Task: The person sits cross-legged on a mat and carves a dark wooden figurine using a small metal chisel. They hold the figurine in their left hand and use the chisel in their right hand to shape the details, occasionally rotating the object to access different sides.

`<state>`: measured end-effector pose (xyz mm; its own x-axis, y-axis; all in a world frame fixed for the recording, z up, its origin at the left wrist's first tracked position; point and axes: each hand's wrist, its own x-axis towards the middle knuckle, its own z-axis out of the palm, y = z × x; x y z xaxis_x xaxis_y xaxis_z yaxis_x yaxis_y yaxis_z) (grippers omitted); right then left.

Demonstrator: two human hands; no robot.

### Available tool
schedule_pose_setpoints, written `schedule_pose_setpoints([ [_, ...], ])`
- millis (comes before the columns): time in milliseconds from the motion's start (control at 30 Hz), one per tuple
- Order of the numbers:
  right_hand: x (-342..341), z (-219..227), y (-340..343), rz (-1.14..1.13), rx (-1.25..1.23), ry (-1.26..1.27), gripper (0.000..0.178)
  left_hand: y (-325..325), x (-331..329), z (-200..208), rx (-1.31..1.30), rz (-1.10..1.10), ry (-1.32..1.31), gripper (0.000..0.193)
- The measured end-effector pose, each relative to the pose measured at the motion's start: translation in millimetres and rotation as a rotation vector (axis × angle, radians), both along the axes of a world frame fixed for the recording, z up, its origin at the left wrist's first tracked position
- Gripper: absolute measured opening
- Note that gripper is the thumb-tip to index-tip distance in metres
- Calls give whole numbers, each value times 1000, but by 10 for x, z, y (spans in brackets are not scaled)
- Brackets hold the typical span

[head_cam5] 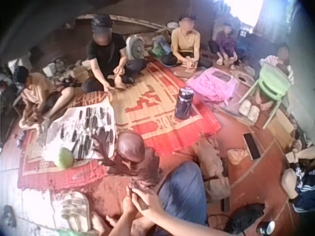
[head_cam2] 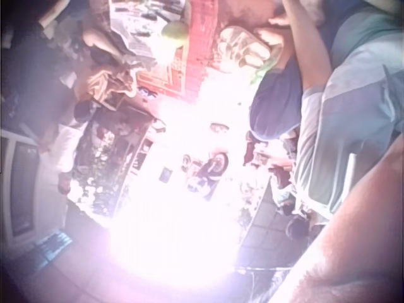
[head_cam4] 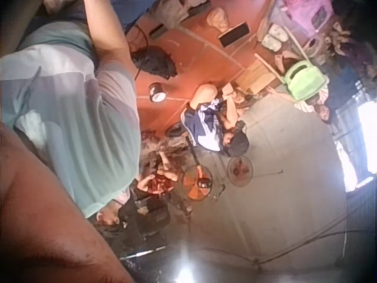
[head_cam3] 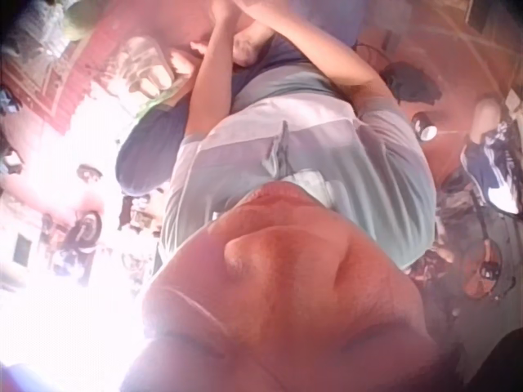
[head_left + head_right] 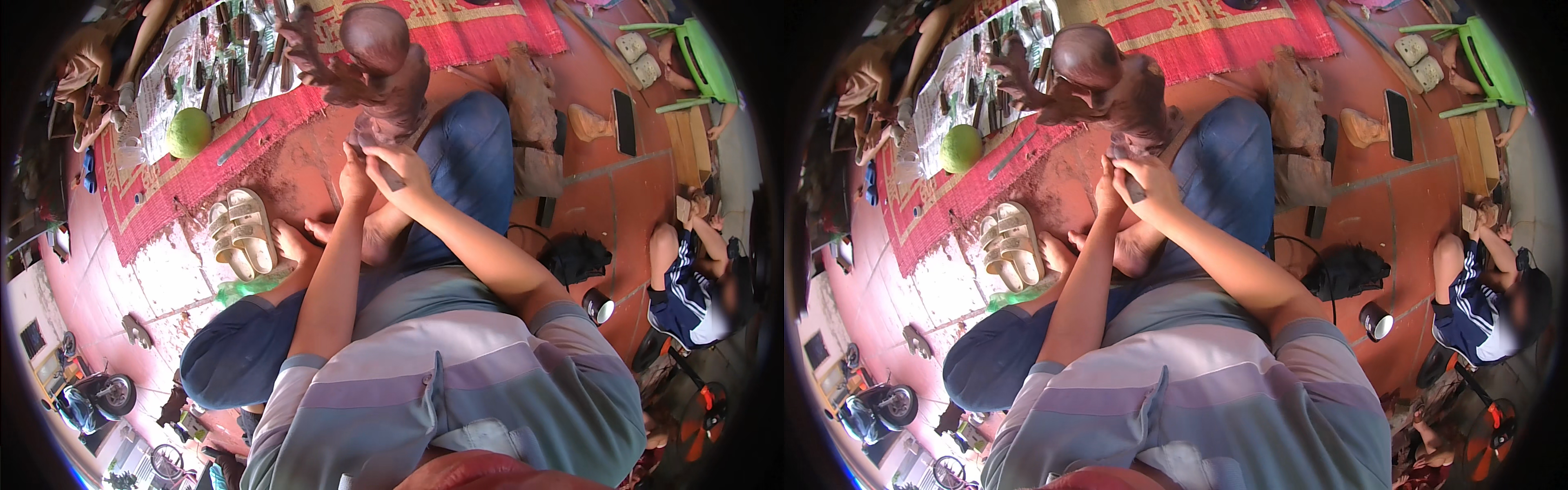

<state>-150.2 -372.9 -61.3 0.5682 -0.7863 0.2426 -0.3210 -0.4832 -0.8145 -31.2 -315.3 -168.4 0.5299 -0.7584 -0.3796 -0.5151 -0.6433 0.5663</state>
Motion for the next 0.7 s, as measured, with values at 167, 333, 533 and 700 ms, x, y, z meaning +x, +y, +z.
schedule_pose_setpoints([
  [167, -154, -49, 11, -19, 82, -19, 18, -22, -79, 186, 12, 13, -47, 98],
  [333, -8, -79, -57, -12, -97, -117, 16, -7, -50, 88, -45, 6, -66, 94],
  [533, -28, -362, -69, 29, -23, -232, 9, -44, -97, 213, 82, 50, -29, 80],
  [700, -46, -174, -36, 102, 4, -184, 14, 1, -68, 194, -12, 27, -31, 86],
])
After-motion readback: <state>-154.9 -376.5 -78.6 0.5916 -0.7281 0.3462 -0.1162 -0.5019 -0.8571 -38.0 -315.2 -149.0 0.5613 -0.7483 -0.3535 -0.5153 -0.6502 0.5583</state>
